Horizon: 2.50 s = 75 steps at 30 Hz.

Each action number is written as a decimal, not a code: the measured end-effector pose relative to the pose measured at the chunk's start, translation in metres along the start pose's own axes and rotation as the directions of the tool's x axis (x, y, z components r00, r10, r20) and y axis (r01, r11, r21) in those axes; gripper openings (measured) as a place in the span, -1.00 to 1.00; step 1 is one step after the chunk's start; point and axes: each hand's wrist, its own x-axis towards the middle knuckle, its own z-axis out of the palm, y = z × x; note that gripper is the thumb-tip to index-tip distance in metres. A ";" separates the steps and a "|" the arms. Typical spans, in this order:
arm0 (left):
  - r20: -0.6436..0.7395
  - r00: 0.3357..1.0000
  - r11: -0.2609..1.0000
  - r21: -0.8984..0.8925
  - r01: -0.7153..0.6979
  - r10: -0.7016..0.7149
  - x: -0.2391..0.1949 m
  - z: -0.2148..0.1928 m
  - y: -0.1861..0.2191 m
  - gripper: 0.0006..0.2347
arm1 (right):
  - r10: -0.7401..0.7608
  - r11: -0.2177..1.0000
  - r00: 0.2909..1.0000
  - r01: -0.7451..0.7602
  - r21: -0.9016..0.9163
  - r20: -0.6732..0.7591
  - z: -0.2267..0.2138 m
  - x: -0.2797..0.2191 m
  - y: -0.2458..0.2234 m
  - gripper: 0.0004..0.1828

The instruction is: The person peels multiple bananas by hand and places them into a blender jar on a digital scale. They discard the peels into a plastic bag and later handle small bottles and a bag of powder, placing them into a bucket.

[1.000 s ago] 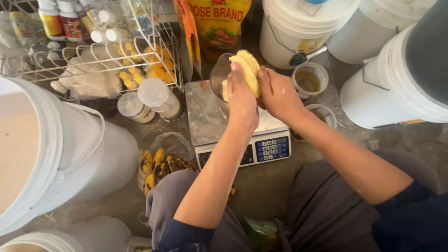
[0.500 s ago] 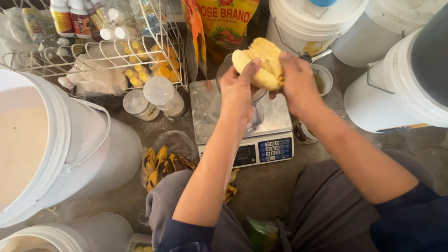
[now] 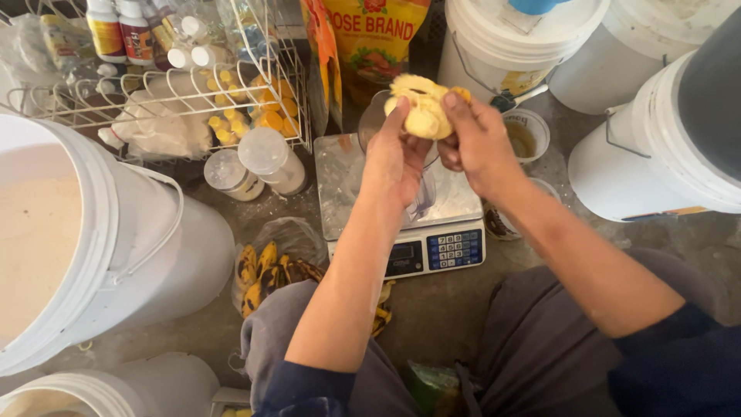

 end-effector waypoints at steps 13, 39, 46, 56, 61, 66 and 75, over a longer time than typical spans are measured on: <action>0.008 0.980 0.939 0.286 -0.193 0.199 -0.010 -0.002 0.023 -0.70 | 0.071 0.882 0.997 -0.046 0.469 -0.035 -0.031 0.019 -0.036 -0.55; 0.073 0.642 0.248 0.884 -0.395 0.763 -0.189 -0.063 0.175 -0.56 | 0.764 0.079 0.470 0.611 -0.787 0.442 0.051 -0.065 0.191 -0.71; 0.137 0.501 0.103 0.901 -0.422 0.855 -0.226 -0.087 0.206 -0.55 | 0.530 0.166 0.704 0.461 -0.872 0.473 0.098 -0.032 0.267 -0.67; 0.131 0.531 0.133 0.892 -0.431 0.837 -0.202 -0.075 0.208 -0.60 | 0.089 0.387 0.732 0.599 -0.701 0.675 0.175 -0.054 0.339 -0.57; 0.127 0.547 0.152 0.886 -0.437 0.828 -0.198 -0.069 0.203 -0.61 | 0.662 0.292 0.500 0.514 -0.806 0.559 0.198 -0.011 0.298 -0.53; 0.097 0.559 0.155 0.910 -0.385 0.823 -0.193 -0.070 0.201 -0.58 | 0.860 -0.006 0.348 0.739 -0.674 0.374 0.258 0.000 0.275 -0.54; 0.048 0.623 0.189 0.932 -0.309 0.781 -0.181 -0.065 0.189 -0.53 | 0.901 0.217 0.190 0.584 -0.782 0.391 0.227 0.000 0.213 -0.55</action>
